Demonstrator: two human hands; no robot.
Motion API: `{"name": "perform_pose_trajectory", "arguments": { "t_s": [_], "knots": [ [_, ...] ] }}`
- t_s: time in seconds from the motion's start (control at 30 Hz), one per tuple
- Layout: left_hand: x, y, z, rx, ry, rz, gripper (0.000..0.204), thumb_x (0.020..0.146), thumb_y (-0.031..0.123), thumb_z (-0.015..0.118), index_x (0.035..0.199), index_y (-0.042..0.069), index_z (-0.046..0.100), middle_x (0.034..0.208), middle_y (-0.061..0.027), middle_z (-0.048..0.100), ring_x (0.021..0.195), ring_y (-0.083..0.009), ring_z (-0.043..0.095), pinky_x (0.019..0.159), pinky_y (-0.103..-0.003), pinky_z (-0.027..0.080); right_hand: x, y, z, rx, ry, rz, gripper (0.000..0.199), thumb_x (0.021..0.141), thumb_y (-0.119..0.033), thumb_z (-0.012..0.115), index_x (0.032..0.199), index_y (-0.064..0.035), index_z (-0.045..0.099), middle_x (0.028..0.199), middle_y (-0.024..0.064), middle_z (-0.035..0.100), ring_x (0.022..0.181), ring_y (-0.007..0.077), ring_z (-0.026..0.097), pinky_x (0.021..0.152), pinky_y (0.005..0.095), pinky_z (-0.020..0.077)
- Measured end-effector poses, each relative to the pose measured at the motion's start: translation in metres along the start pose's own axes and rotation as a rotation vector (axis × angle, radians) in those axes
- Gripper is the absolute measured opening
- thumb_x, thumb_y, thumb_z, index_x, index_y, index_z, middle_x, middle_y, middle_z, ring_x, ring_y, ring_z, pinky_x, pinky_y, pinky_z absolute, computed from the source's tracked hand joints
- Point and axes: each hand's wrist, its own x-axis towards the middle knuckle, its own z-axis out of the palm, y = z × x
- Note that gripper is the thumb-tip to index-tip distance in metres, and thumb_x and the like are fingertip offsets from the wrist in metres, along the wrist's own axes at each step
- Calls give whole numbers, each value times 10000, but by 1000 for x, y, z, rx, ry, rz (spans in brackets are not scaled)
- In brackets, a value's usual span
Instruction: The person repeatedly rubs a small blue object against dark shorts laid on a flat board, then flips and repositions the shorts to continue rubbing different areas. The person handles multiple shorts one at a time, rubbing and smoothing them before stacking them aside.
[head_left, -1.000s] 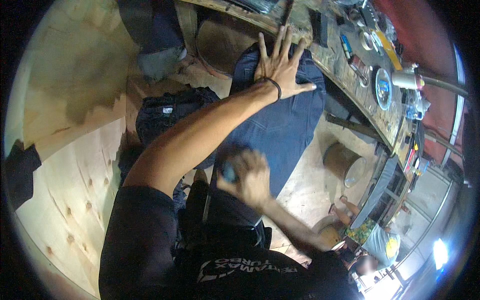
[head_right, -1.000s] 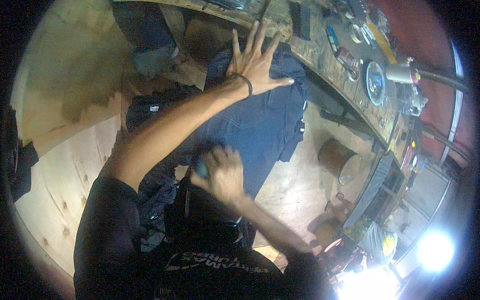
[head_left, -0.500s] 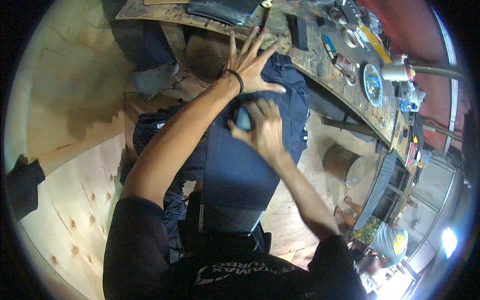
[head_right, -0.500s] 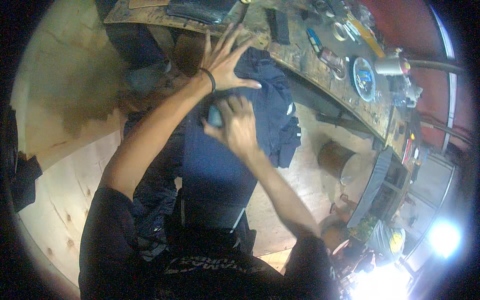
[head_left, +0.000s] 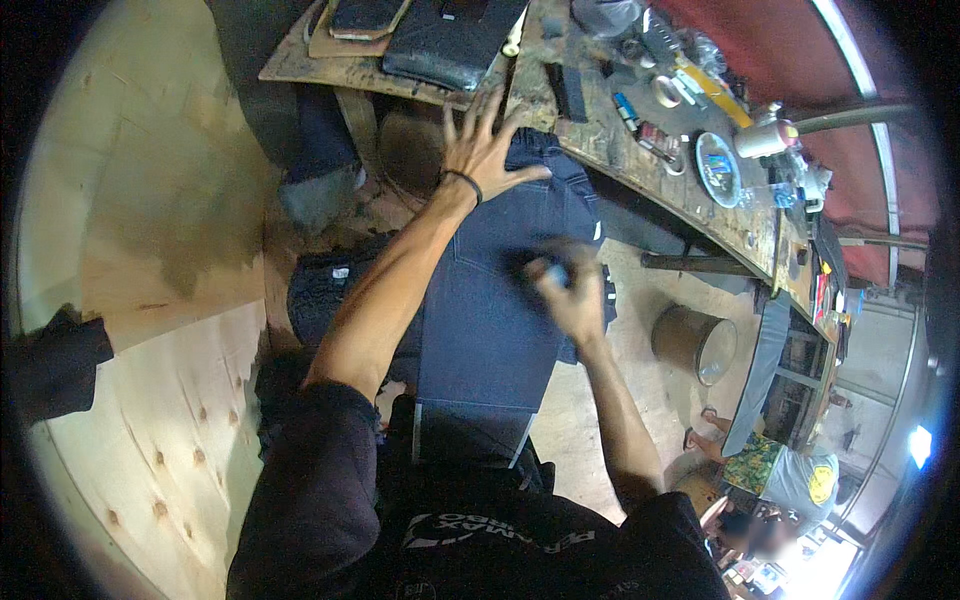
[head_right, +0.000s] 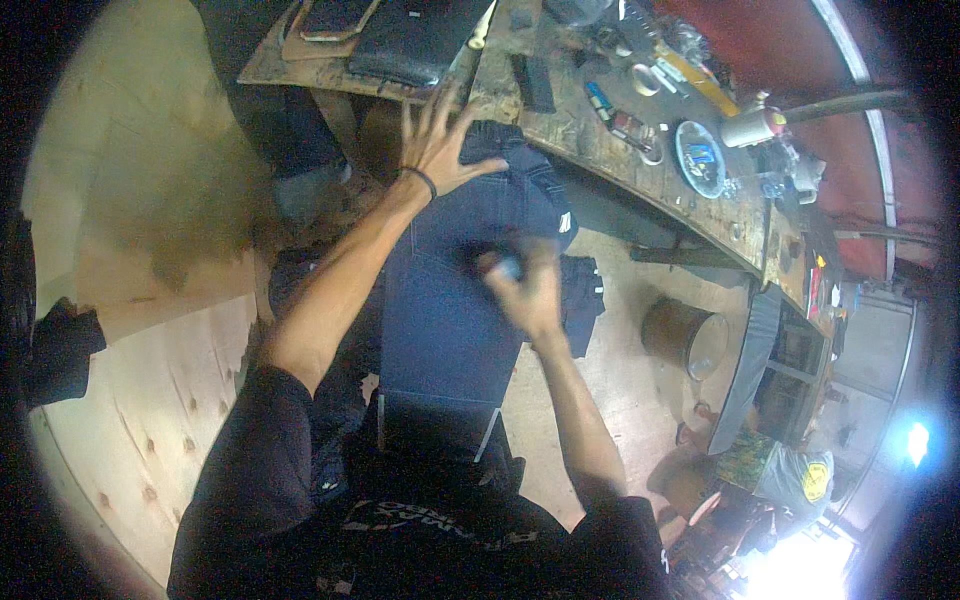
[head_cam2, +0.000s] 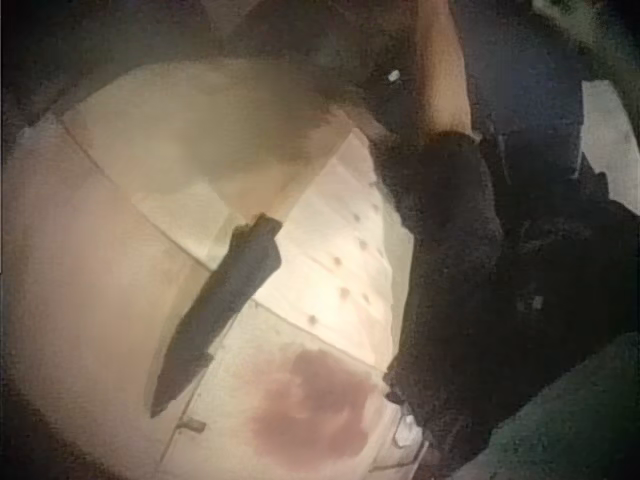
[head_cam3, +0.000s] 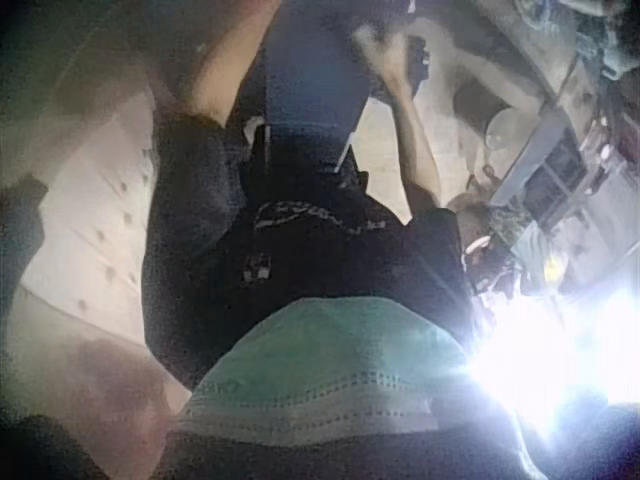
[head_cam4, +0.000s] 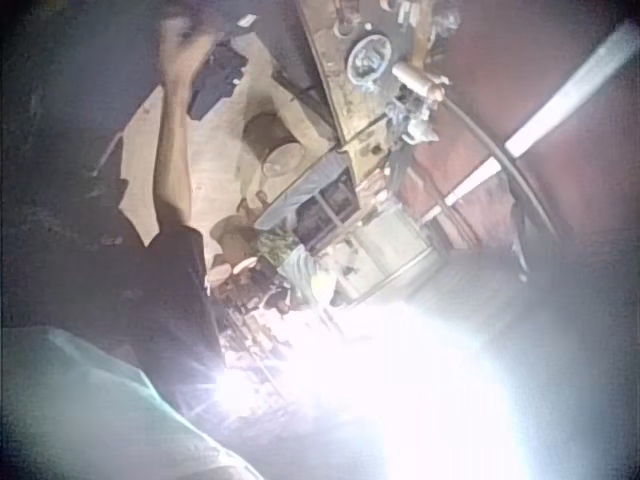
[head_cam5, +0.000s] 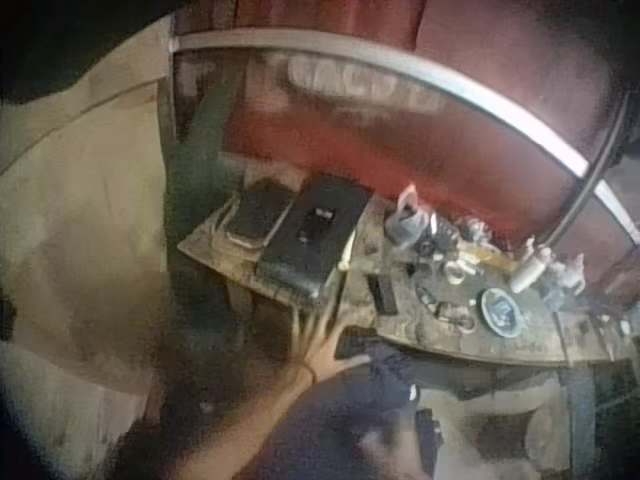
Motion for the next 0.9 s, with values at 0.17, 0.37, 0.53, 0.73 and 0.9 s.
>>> {"name": "perform_pose_trajectory", "arguments": {
  "t_s": [0.17, 0.37, 0.53, 0.73, 0.9],
  "knots": [
    [-117, -4, -27, -429, 333, -514, 669, 1078, 482, 640, 1512, -16, 534, 1467, -263, 615, 1327, -399, 618, 1143, -481, 472, -2, 61, -40, -70, -35, 357, 823, 996, -557, 652, 1505, 82, 550, 1464, 413, 584, 1438, 474, 559, 1170, 473, 466],
    [-373, 84, -63, -893, -174, -771, 779, 1155, 545, 411, 1559, -119, 453, 1582, -331, 525, 1492, -452, 489, 1258, -433, 348, -130, 99, -20, -15, -76, 319, 737, 971, -577, 638, 1180, 124, 728, 1171, 417, 705, 1205, 517, 696, 1011, 556, 552],
    [-490, 111, -172, -575, -390, -768, 459, 1159, 357, 504, 1057, -53, 686, 933, -338, 688, 867, -483, 701, 777, -540, 505, -295, 5, 26, -361, 79, 218, 1103, 867, -421, 827, 1719, -73, 221, 1645, 449, 302, 1099, 584, 707, 863, 573, 628],
    [-544, 60, -184, -470, -665, -617, 422, 1132, 381, 535, 1228, 6, 704, 1016, -297, 728, 971, -511, 716, 815, -562, 550, -328, -32, 52, -379, -327, 174, 1104, 841, -491, 843, 1735, -221, 255, 1740, 403, 69, 1005, 607, 721, 771, 538, 661],
    [-563, 21, -232, -289, -912, -813, 484, 1103, 451, 555, 1231, 25, 747, 1137, -267, 758, 1061, -472, 737, 949, -551, 565, -328, -36, 32, -460, -345, 141, 1045, 863, -495, 819, 1733, -316, 268, 1723, 440, -10, 908, 597, 739, 737, 543, 663]
  ]
}}
